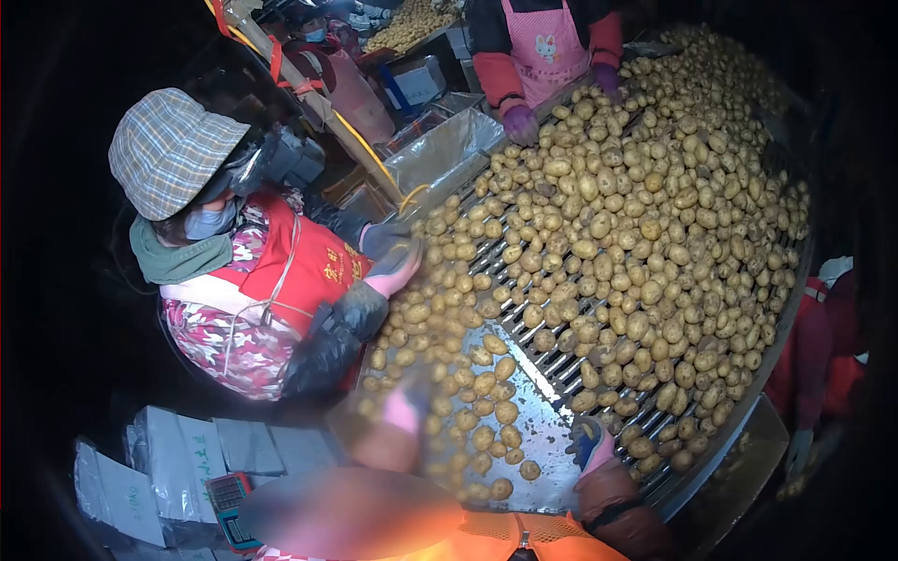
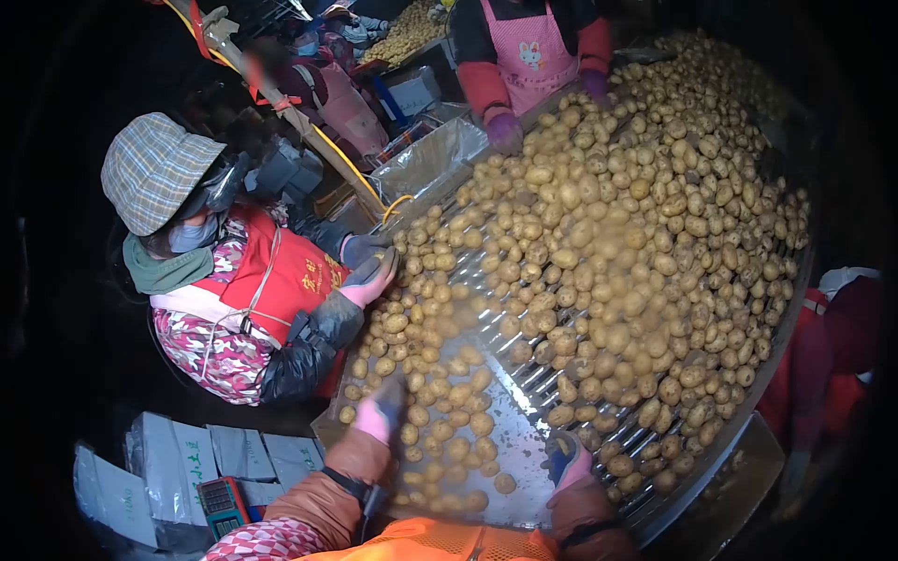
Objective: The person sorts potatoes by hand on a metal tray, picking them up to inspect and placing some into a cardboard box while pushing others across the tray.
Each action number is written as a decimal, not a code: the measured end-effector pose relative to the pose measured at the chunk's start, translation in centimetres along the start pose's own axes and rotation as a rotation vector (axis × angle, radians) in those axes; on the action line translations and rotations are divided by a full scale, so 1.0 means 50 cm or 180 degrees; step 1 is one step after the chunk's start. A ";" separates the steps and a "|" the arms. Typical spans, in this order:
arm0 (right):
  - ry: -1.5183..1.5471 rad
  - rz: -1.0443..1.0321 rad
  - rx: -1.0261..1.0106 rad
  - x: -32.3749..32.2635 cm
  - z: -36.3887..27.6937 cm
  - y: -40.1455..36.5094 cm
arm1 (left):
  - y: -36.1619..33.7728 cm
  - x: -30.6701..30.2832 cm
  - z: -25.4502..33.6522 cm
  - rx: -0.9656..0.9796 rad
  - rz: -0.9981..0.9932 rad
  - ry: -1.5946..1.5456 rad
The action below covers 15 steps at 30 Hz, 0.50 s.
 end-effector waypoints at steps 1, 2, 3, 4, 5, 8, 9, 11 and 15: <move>0.0297 0.0026 0.0241 -0.005 0.015 0.013 | -0.029 0.032 0.025 0.0404 -0.0129 0.0486; 0.0608 0.0043 0.0490 -0.004 0.042 0.028 | -0.058 0.058 0.049 0.0920 -0.0242 0.1462; 0.0919 0.0057 0.0738 -0.003 0.073 0.042 | -0.104 0.077 0.027 0.1337 -0.0256 0.1667; 0.0512 -0.0035 0.0473 -0.010 0.088 0.048 | -0.146 0.091 -0.013 0.1080 -0.0385 0.2112; 0.0494 -0.0022 0.0368 -0.014 0.091 0.047 | -0.173 0.099 -0.044 0.0815 -0.0516 0.2552; 0.0345 0.0025 0.0241 -0.017 0.091 0.038 | -0.194 0.117 -0.066 0.1091 -0.0825 0.2902; 0.0279 0.0041 0.0231 -0.018 0.089 0.033 | -0.196 0.117 -0.069 0.1087 -0.0780 0.2885; 0.0110 0.0068 0.0142 -0.020 0.079 0.024 | -0.195 0.116 -0.062 0.1077 -0.0690 0.2849; 0.0470 -0.0018 0.0225 -0.018 0.140 0.095 | -0.170 0.121 -0.040 0.1098 -0.0440 0.2722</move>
Point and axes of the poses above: each hand's wrist, its own y-axis towards the middle knuckle, its own x-axis out of the palm, z = x × y, the point moved 10 cm from there along y, towards the middle knuckle, and after that the axes turned 13 degrees about z, right-handed, at the moved point
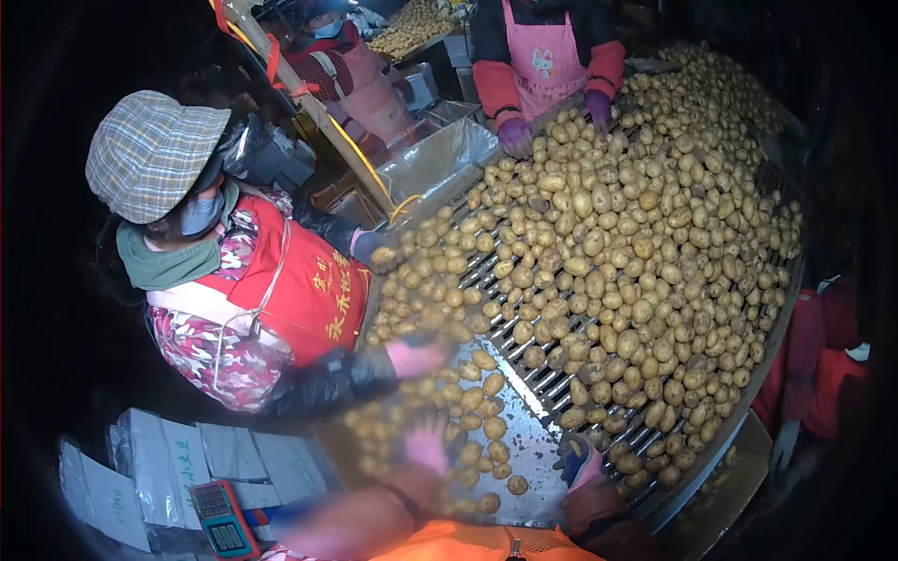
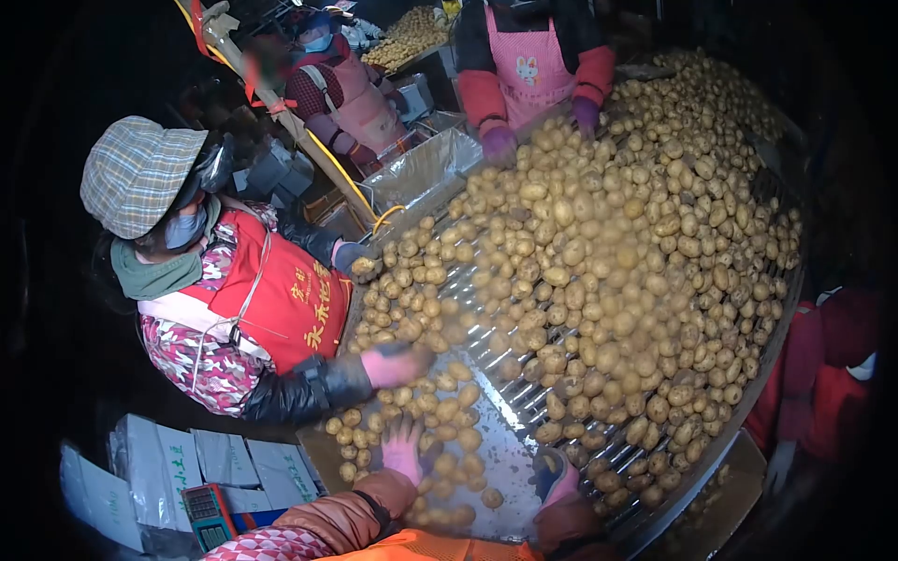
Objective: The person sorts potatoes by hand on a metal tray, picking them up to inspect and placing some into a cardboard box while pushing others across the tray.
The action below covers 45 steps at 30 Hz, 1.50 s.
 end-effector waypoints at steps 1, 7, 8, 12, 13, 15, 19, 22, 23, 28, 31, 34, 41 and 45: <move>0.0238 -0.0084 0.0475 -0.017 0.054 0.055 | 0.007 0.011 -0.004 -0.0008 -0.0025 -0.0011; -0.0012 0.0147 -0.0207 0.025 -0.069 -0.038 | 0.036 -0.005 0.032 0.0053 0.0007 -0.0377; 0.0243 0.0199 -0.0090 0.041 -0.053 -0.052 | 0.030 -0.009 0.018 0.0015 0.0007 -0.0431; 0.0751 0.0467 0.0057 0.009 -0.014 -0.041 | 0.011 -0.002 -0.026 0.0186 0.0186 -0.0199; 0.0607 0.0379 -0.0074 -0.002 -0.021 -0.015 | 0.009 0.033 -0.028 0.0148 0.0407 -0.0246; 0.0380 0.0087 -0.0410 0.012 -0.031 -0.002 | 0.014 -0.001 -0.028 0.0044 0.0132 -0.0385; 0.0224 -0.0211 -0.0306 0.006 -0.015 0.005 | -0.027 0.020 -0.031 0.0017 -0.0313 -0.0104; -0.0348 -0.0197 0.0008 0.023 -0.036 -0.031 | -0.033 0.050 -0.036 -0.0017 -0.0174 -0.0061; -0.0928 -0.0226 -0.0239 0.049 -0.058 -0.057 | -0.030 0.043 -0.031 0.0114 0.0236 0.0039; -0.0542 -0.0319 -0.0207 0.061 -0.037 -0.057 | -0.044 0.033 -0.023 -0.0003 -0.0143 0.0031; -0.0285 -0.0264 -0.0095 0.047 -0.026 -0.052 | -0.052 0.027 -0.014 -0.0055 0.0201 0.0201; -0.0025 -0.0170 0.0021 0.032 -0.024 -0.048 | -0.048 0.002 -0.014 -0.0056 0.0329 0.0132; -0.1018 -0.0337 -0.0937 0.050 -0.078 -0.052 | -0.035 0.010 -0.038 -0.0044 0.0075 0.0088; -0.1316 -0.0087 -0.0840 0.058 -0.135 -0.088 | -0.016 0.043 -0.047 0.0031 0.0005 0.0012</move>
Point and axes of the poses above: each hand's wrist, its own y-axis towards the middle knuckle, its own x-axis out of the palm, z = x × y, the point moved 10 cm from there along y, towards the middle knuckle, and after that the axes turned 13 degrees about z, right-handed, at the moved point
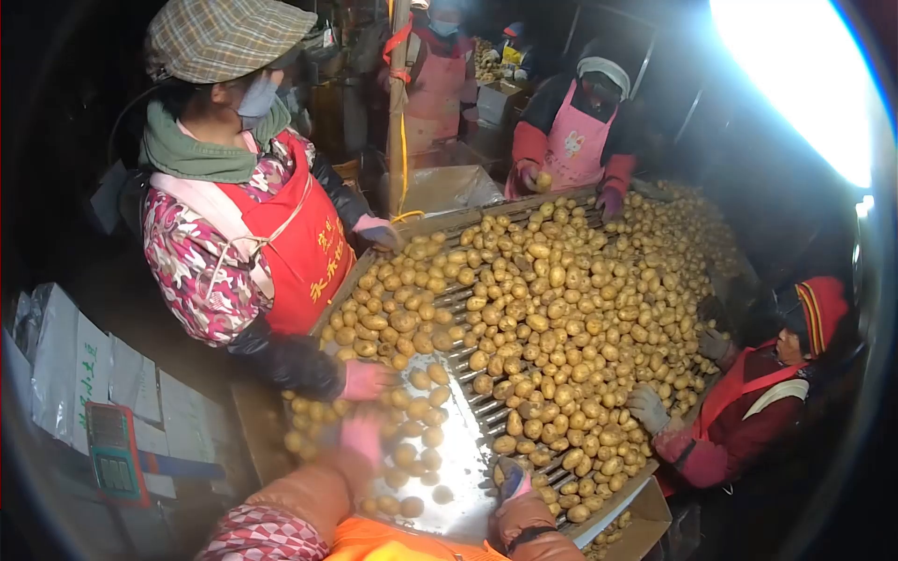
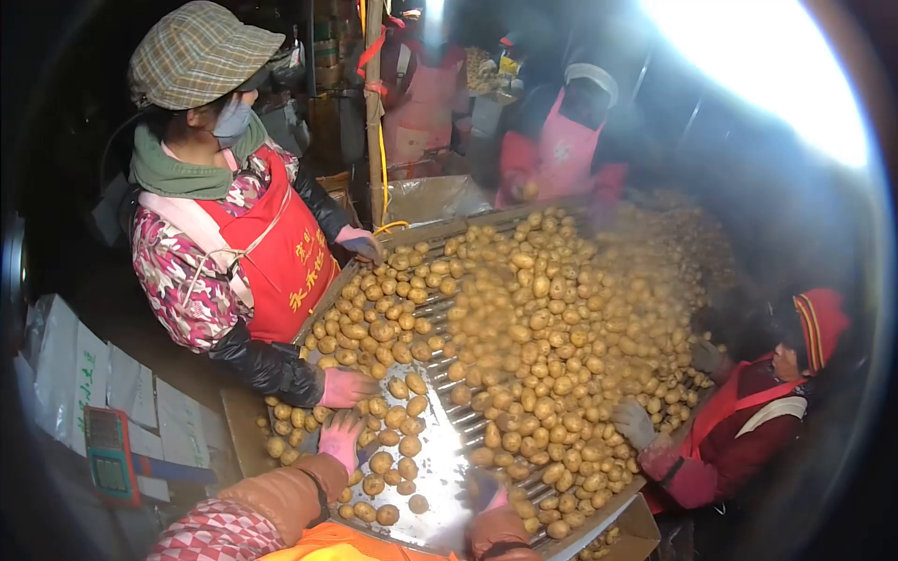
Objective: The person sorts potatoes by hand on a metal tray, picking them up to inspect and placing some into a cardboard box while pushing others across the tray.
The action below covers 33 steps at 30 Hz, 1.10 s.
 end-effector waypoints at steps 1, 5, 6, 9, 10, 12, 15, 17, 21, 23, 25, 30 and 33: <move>-0.0192 -0.0082 -0.0397 -0.003 -0.013 0.003 | 0.002 0.000 0.003 0.0007 -0.0042 -0.0116; -0.0085 -0.0010 0.0238 -0.001 -0.012 -0.038 | -0.015 -0.012 -0.002 -0.0067 -0.0250 -0.0200; 0.0266 -0.0044 0.0394 -0.014 0.037 -0.011 | -0.039 -0.005 -0.004 -0.0041 -0.0533 -0.0050; 0.1895 -0.0547 0.0902 -0.080 0.304 0.054 | -0.078 -0.009 -0.004 -0.0046 -0.0217 -0.0407; 0.1777 -0.0428 0.0839 -0.077 0.267 0.074 | -0.068 0.050 -0.028 -0.0371 -0.0281 -0.0378; 0.0952 -0.0138 0.0508 -0.035 0.135 0.123 | 0.012 0.080 -0.058 -0.0513 0.0195 -0.0393; 0.0457 0.0006 0.0222 0.009 0.049 0.192 | 0.144 0.083 -0.086 -0.0419 0.0603 -0.0465; 0.0427 0.0064 0.0298 0.020 0.038 0.219 | 0.174 0.055 -0.048 -0.0010 0.0663 -0.0530; 0.0449 0.0226 0.0732 0.000 0.056 0.217 | 0.144 0.057 -0.028 0.0209 -0.0062 -0.0380; 0.0437 0.0278 0.0865 -0.011 0.067 0.210 | 0.141 0.047 -0.036 0.0282 -0.0063 -0.0265; 0.0423 0.0333 0.0939 -0.018 0.073 0.208 | 0.149 0.043 -0.031 0.0289 -0.0012 -0.0187; 0.0432 0.0395 0.0953 -0.020 0.066 0.201 | 0.164 0.021 -0.014 0.0284 0.0130 -0.0065; 0.0418 0.0425 0.0916 -0.027 0.043 0.201 | 0.165 0.003 0.000 0.0250 0.0223 0.0009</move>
Point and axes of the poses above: each hand's wrist, its own y-axis towards the middle knuckle, its own x-axis out of the palm, z = x × y, the point moved 10 cm from there along y, towards the middle knuckle, and after that the axes turned 13 degrees about z, right-handed, at the moved point
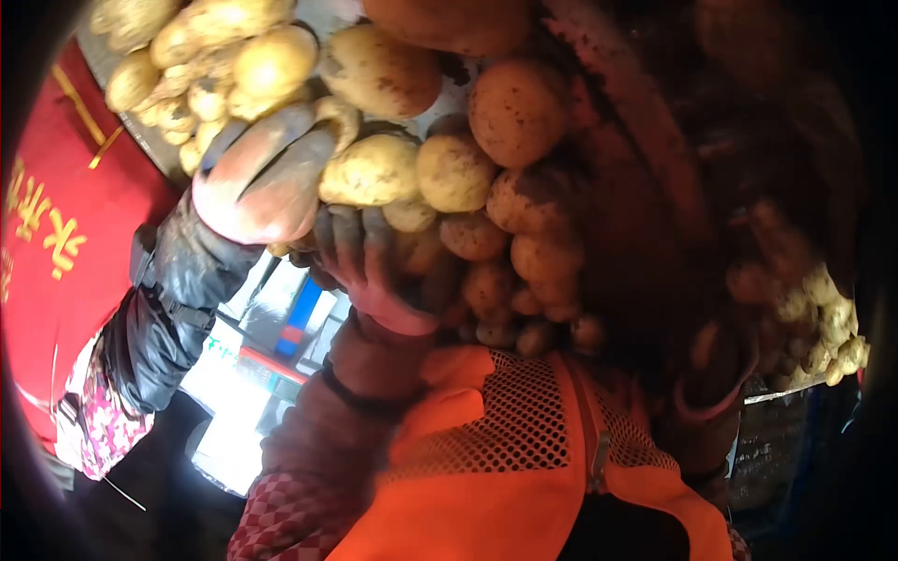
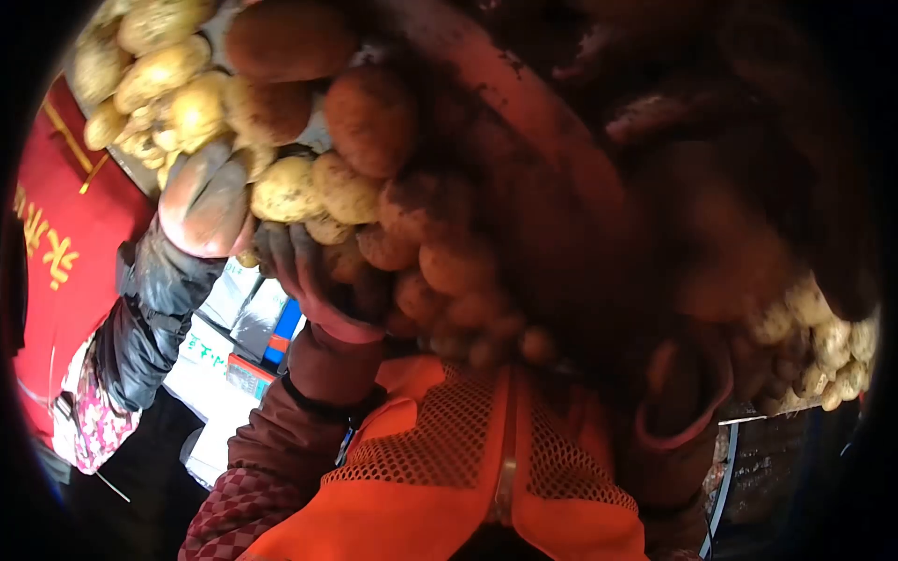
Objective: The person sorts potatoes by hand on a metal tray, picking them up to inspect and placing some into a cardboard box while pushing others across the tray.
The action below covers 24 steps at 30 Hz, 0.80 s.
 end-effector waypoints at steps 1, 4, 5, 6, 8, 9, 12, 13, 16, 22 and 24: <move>-0.0015 -0.0042 -0.0083 0.002 -0.011 -0.005 | -0.009 -0.014 0.006 0.0095 0.0250 -0.0216; -0.0062 -0.0138 -0.0265 0.008 -0.044 -0.022 | -0.001 -0.010 0.006 0.0144 0.0037 -0.0433; -0.0092 -0.0164 -0.0305 0.012 -0.049 -0.026 | -0.004 -0.008 0.008 0.0092 0.0118 -0.0411; -0.0127 -0.0200 -0.0353 0.013 -0.060 -0.033 | -0.009 -0.019 0.010 -0.0009 0.0066 -0.0391; -0.0227 -0.0326 -0.0553 0.014 -0.086 -0.060 | -0.012 -0.038 0.026 -0.0053 0.0403 -0.0453; -0.0279 -0.0394 -0.0630 0.015 -0.090 -0.078 | -0.010 -0.051 0.026 -0.0186 0.0477 -0.0416; -0.0501 -0.0602 -0.0784 0.024 -0.091 -0.125 | -0.046 -0.057 0.021 -0.0342 0.0214 -0.0626; -0.0599 -0.0689 -0.0815 0.029 -0.087 -0.144 | -0.066 -0.055 0.009 -0.0396 0.0407 -0.0676; -0.0595 -0.0681 -0.0716 0.036 -0.047 -0.192 | -0.121 0.011 -0.026 -0.0304 0.0234 -0.0426; -0.0253 -0.0263 -0.0363 0.018 0.021 -0.277 | -0.168 -0.006 0.025 -0.0443 -0.0275 -0.0375; -0.0007 -0.0551 -0.0709 0.012 0.023 -0.196 | -0.156 -0.045 0.043 -0.0538 0.0279 -0.0188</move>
Point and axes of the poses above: each hand's wrist, its own y-axis towards the middle knuckle, its own x-axis out of the palm, z = x × y, the point moved 10 cm from there along y, towards the middle knuckle, and after that the axes turned 13 degrees about z, right-handed, at the moved point
